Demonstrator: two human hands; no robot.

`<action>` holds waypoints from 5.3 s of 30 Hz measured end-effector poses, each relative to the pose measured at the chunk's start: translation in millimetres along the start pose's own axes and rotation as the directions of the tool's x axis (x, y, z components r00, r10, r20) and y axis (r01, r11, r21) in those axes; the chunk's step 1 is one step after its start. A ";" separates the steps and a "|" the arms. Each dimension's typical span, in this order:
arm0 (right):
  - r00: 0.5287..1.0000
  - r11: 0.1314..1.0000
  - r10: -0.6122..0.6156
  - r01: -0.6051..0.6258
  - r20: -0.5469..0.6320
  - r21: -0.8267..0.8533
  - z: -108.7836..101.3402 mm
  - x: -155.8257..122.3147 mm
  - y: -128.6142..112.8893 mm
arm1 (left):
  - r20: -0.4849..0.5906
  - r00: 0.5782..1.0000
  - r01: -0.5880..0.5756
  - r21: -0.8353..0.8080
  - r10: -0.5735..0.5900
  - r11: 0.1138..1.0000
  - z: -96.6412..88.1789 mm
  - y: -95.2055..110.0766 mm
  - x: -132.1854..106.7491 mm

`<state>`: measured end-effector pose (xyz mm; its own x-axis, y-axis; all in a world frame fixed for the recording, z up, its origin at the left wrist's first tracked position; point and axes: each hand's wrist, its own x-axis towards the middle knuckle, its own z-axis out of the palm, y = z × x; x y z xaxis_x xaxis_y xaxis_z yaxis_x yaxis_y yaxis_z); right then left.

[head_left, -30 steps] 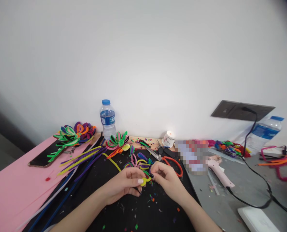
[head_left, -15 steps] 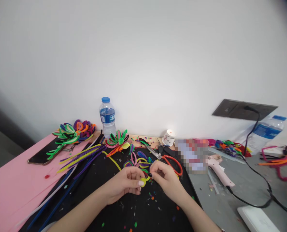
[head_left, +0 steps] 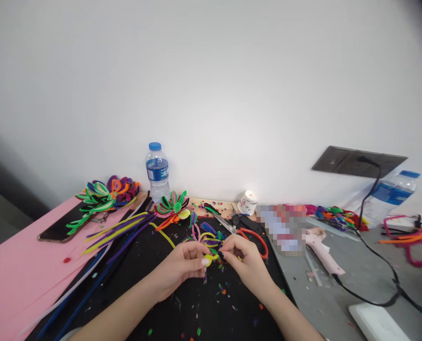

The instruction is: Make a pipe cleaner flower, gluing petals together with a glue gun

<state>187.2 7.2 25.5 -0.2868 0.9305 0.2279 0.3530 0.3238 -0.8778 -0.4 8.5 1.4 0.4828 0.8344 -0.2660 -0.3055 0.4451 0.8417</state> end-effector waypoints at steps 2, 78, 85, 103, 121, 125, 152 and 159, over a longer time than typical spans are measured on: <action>1.000 1.000 0.002 -0.002 -0.007 0.003 0.1 0.5 1.0 | -0.013 1.000 -0.009 0.009 0.009 1.000 0.6 0.8 -0.2; 0.897 0.557 0.306 -0.439 0.318 0.705 23.9 -9.1 0.8 | -0.123 0.920 -0.286 0.436 0.371 0.853 10.1 3.0 -2.5; 0.914 0.504 0.273 -0.401 0.300 0.765 26.4 -9.4 -1.3 | -0.147 0.925 -0.259 0.432 0.351 0.864 9.5 0.8 -2.2; 0.881 0.454 0.277 -0.472 0.384 0.755 28.9 -9.2 5.3 | -0.205 0.943 -0.250 0.081 0.261 0.965 5.4 -2.4 1.2; 0.864 0.518 0.274 -0.502 0.422 0.692 29.3 -9.3 4.1 | -0.175 0.964 -0.213 -0.054 0.200 0.976 8.7 -5.1 -0.1; 0.868 0.526 0.282 -0.497 0.409 0.691 26.0 -7.9 2.9 | -0.175 0.957 -0.231 0.034 0.233 0.972 8.6 -3.2 0.3; 0.839 0.353 0.283 -0.541 0.465 0.763 24.6 -7.7 10.1 | -0.135 0.974 -0.183 0.014 0.183 0.983 12.1 -4.3 -2.6; 0.833 0.233 0.303 -0.536 0.463 0.812 23.2 -8.0 9.5 | -0.116 0.978 -0.178 -0.015 0.175 0.984 12.2 -4.4 -2.3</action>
<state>172.2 -1.2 5.5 -0.5440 0.7941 -0.2711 -0.4872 -0.5620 -0.6685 9.8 0.6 4.0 0.3234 0.9314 -0.1668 -0.3991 0.2941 0.8685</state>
